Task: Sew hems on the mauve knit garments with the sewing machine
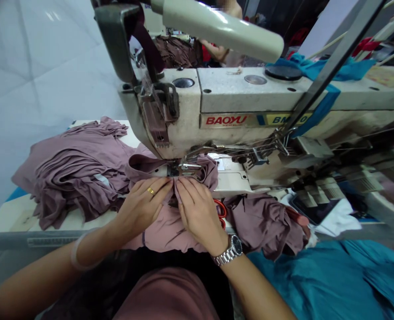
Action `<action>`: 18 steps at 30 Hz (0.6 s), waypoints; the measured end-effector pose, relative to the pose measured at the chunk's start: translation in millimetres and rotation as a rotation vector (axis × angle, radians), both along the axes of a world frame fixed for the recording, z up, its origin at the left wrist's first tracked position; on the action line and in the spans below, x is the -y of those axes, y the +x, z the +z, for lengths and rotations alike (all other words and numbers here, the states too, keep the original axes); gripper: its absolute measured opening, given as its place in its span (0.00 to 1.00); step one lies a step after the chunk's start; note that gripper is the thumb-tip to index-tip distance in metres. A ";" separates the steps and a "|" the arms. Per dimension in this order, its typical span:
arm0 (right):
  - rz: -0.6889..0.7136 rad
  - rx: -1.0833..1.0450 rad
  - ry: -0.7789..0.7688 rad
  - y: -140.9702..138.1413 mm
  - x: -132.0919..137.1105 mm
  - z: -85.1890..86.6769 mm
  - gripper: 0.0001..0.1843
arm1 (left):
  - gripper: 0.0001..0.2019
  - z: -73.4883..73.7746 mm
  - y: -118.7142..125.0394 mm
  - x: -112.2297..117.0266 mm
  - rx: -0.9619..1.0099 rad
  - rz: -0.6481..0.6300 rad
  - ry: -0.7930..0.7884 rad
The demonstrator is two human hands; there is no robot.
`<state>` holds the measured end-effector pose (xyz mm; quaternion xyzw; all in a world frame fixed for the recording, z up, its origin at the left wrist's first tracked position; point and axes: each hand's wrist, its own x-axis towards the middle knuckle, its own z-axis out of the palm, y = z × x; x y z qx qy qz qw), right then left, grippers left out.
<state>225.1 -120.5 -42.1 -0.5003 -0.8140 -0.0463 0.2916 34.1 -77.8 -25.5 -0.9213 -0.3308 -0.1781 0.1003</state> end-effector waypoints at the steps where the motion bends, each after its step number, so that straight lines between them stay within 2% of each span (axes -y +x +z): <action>1: 0.001 0.001 -0.008 0.3 -0.1 0.5 0.23 | 0.19 -0.3 -0.1 -0.1 0.004 -0.005 0.005; 10: -0.017 0.198 0.050 -2.6 -3.0 5.1 0.21 | 0.21 -3.9 -1.0 -1.6 0.007 0.000 0.009; 18: -0.033 0.202 0.032 -3.1 -4.0 3.5 0.22 | 0.22 -4.5 -1.8 -4.8 -0.009 0.000 -0.012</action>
